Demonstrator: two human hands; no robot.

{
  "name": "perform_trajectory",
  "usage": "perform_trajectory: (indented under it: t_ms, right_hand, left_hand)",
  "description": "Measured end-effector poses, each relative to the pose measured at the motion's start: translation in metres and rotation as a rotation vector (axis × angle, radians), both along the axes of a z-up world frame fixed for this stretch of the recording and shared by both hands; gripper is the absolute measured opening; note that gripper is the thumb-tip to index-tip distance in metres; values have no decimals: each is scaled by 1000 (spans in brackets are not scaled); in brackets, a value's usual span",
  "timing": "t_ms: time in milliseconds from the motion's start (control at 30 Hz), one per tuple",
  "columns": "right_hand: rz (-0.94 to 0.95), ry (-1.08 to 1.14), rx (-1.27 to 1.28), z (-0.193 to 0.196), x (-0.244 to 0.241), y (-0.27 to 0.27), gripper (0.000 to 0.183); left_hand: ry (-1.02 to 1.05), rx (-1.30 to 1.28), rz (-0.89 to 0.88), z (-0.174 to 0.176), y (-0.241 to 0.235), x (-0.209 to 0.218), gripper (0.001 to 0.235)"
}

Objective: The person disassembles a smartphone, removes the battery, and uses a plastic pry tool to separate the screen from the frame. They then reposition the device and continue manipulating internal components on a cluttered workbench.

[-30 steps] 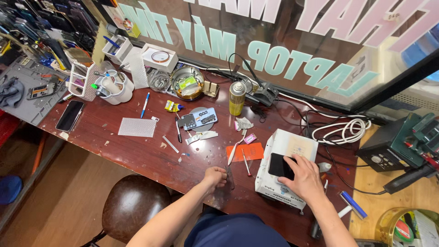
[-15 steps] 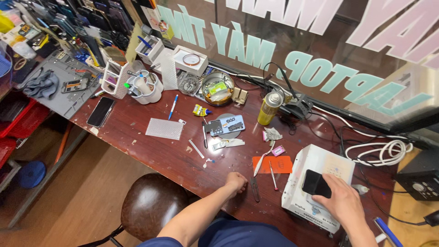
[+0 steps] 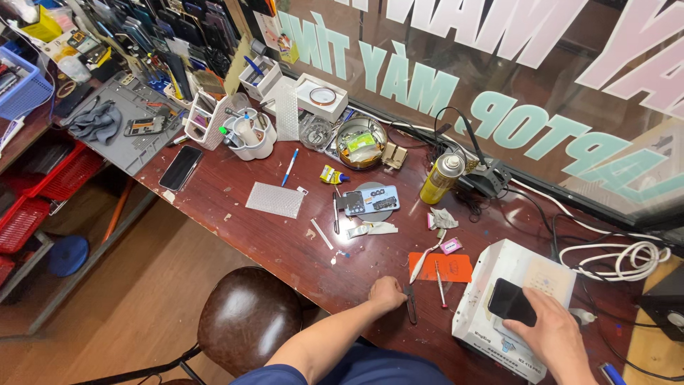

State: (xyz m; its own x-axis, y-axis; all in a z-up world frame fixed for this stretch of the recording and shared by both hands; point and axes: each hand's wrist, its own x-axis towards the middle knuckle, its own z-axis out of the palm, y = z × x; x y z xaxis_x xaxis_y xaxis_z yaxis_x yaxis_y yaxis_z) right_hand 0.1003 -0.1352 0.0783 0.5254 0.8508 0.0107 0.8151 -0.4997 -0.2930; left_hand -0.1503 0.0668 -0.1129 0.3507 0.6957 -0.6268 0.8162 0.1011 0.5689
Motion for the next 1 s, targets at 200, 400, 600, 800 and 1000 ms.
perform_trajectory:
  t_ms: [200, 400, 600, 800, 1000]
  right_hand:
    - [21, -30, 9, 2, -4, -2, 79]
    - [-71, 41, -56, 3, -4, 2, 81]
    - [-80, 21, -88, 5, -5, 4, 84]
    - [-130, 38, -130, 7, -9, 6, 84]
    - [-147, 45, -131, 13, -14, 8, 84]
  left_hand:
    - [-65, 26, -14, -3, 8, -2, 11]
    - [-136, 431, -73, 29, 62, -3, 17]
    - [-103, 732, -338, 65, 100, -12, 52]
    - [-85, 726, -480, 58, 67, -14, 40]
    - [-93, 742, -681, 47, 69, -15, 20]
